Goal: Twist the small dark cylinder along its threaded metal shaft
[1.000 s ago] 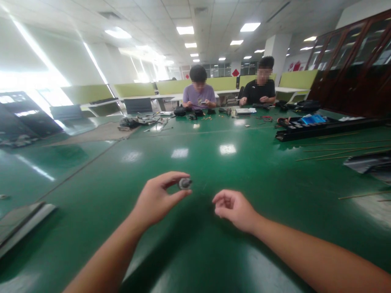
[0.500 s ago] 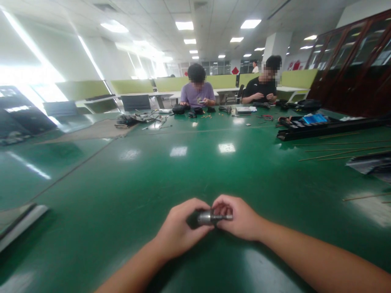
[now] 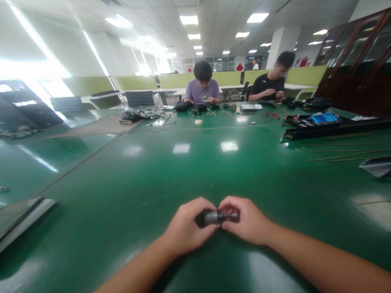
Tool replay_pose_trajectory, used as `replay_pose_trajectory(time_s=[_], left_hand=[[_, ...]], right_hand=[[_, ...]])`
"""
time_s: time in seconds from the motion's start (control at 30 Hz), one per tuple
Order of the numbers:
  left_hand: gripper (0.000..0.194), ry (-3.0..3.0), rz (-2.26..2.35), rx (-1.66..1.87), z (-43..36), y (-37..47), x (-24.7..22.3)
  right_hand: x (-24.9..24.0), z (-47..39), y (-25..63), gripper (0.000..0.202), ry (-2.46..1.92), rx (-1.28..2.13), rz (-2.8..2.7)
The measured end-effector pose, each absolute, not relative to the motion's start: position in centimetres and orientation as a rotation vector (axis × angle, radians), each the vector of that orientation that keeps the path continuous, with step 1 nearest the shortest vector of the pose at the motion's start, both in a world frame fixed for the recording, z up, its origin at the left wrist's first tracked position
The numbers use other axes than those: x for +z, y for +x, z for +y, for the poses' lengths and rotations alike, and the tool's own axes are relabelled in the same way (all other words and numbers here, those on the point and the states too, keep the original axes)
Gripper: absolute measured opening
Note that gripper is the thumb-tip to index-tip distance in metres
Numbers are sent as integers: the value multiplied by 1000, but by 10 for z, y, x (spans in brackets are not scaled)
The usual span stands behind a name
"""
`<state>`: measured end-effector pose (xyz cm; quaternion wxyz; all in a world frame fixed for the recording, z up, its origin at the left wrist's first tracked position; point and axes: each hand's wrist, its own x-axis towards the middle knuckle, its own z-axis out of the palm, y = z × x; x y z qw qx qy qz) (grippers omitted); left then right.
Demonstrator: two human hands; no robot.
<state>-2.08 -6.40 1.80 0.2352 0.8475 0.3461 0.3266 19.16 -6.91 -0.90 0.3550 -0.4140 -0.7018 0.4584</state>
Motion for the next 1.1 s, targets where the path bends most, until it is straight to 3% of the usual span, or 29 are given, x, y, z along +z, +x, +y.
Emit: replay_pose_trajectory(time_s=[1.1], left_hand=[[19,2323,966,889,-62,-21,17]], right_hand=[[1,-74,191,13,-1075,1012,-1858]])
